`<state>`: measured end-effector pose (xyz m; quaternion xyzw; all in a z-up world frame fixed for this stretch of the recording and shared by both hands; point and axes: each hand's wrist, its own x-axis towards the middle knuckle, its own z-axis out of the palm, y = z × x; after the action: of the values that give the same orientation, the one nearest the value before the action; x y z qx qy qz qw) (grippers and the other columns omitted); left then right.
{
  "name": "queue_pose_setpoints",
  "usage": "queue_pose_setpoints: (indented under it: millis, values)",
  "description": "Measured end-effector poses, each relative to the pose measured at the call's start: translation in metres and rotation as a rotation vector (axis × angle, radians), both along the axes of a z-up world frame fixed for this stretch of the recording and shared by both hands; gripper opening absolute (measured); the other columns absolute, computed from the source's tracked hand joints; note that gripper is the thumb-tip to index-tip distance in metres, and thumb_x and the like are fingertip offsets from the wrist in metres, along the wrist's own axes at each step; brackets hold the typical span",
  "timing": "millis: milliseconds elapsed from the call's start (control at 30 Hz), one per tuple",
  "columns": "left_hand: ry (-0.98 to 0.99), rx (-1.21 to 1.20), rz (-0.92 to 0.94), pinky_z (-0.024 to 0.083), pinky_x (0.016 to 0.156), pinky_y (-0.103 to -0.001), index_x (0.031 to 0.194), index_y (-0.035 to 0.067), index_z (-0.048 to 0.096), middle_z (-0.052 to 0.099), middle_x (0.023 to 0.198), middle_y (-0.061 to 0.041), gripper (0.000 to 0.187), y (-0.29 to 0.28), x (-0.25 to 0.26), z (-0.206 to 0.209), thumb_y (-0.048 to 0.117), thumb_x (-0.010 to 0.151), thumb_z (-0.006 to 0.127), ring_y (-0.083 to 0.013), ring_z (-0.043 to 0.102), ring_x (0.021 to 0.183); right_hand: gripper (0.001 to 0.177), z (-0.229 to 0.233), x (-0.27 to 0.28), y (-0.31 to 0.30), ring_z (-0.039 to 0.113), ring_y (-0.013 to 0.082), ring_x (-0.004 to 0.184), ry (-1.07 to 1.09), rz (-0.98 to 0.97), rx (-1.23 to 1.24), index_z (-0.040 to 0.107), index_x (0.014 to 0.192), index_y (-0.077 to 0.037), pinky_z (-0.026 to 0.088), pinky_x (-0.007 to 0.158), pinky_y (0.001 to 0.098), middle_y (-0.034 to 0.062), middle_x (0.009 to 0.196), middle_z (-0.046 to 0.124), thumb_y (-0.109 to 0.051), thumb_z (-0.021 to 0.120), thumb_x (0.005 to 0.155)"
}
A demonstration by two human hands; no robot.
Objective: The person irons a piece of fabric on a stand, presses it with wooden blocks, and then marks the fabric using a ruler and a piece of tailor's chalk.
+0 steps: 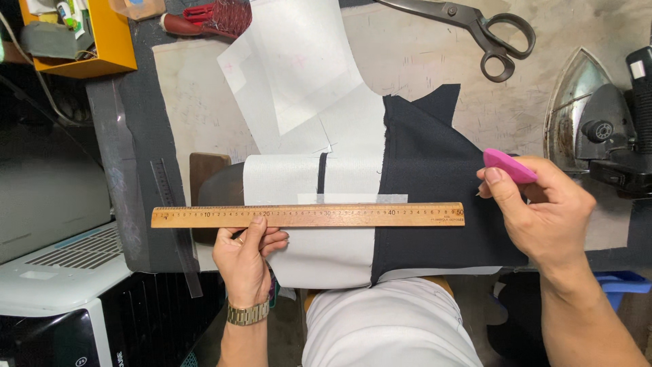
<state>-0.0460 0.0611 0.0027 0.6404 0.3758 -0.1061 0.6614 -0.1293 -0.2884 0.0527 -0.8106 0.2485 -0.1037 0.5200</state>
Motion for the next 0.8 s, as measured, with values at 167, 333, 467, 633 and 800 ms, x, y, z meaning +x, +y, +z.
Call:
queue_pose_setpoints:
  millis: [167, 333, 467, 633, 800]
  values:
    - [-0.026, -0.015, 0.005, 0.059, 0.044, -0.033, 0.105, -0.001, 0.049, 0.069, 0.075, -0.028, 0.027, 0.002, -0.003, -0.008, 0.003, 0.09, 0.072, -0.0308, 0.07, 0.055, 0.012, -0.004, -0.001, -0.002, 0.065, 0.0189, 0.076, 0.014, -0.018, 0.021, 0.068, 0.116, 0.011, 0.054, 0.074, 0.026, 0.0176, 0.1, 0.071, 0.004, 0.064, 0.108]
    - [0.001, 0.006, 0.004, 0.06, 0.047, -0.034, 0.104, -0.001, 0.05, 0.068, 0.075, -0.028, 0.027, -0.001, -0.001, -0.001, 0.004, 0.09, 0.073, -0.032, 0.07, 0.058, 0.019, 0.007, 0.007, 0.003, 0.066, 0.0203, 0.076, 0.017, -0.016, 0.031, 0.067, 0.123, 0.011, 0.055, 0.075, 0.0259, 0.0181, 0.102, 0.071, -0.001, 0.061, 0.11]
    - [0.0, 0.006, 0.004, 0.06, 0.047, -0.034, 0.103, -0.001, 0.049, 0.069, 0.075, -0.029, 0.027, -0.002, -0.001, -0.001, 0.003, 0.091, 0.072, -0.0331, 0.071, 0.057, 0.019, 0.01, 0.011, 0.006, 0.068, 0.0219, 0.076, 0.017, 0.024, 0.025, 0.067, 0.121, 0.011, 0.056, 0.074, 0.0266, 0.0192, 0.102, 0.071, -0.001, 0.061, 0.108]
    - [0.0, 0.004, 0.001, 0.06, 0.047, -0.035, 0.102, -0.002, 0.05, 0.069, 0.075, -0.028, 0.026, -0.003, 0.0, 0.002, 0.004, 0.09, 0.073, -0.0325, 0.07, 0.057, 0.014, 0.019, 0.031, 0.016, 0.064, 0.0172, 0.083, -0.009, 0.222, -0.142, 0.074, 0.113, 0.006, 0.055, 0.077, 0.024, 0.0156, 0.108, 0.069, 0.002, 0.069, 0.1]
    - [-0.004, -0.002, 0.004, 0.06, 0.047, -0.035, 0.101, -0.001, 0.049, 0.067, 0.074, -0.028, 0.026, -0.003, 0.0, 0.003, 0.005, 0.091, 0.072, -0.0335, 0.071, 0.058, 0.01, 0.021, 0.061, 0.041, 0.064, 0.0167, 0.08, -0.093, 0.444, -0.121, 0.074, 0.103, 0.003, 0.053, 0.075, 0.0242, 0.0126, 0.098, 0.072, 0.001, 0.071, 0.094]
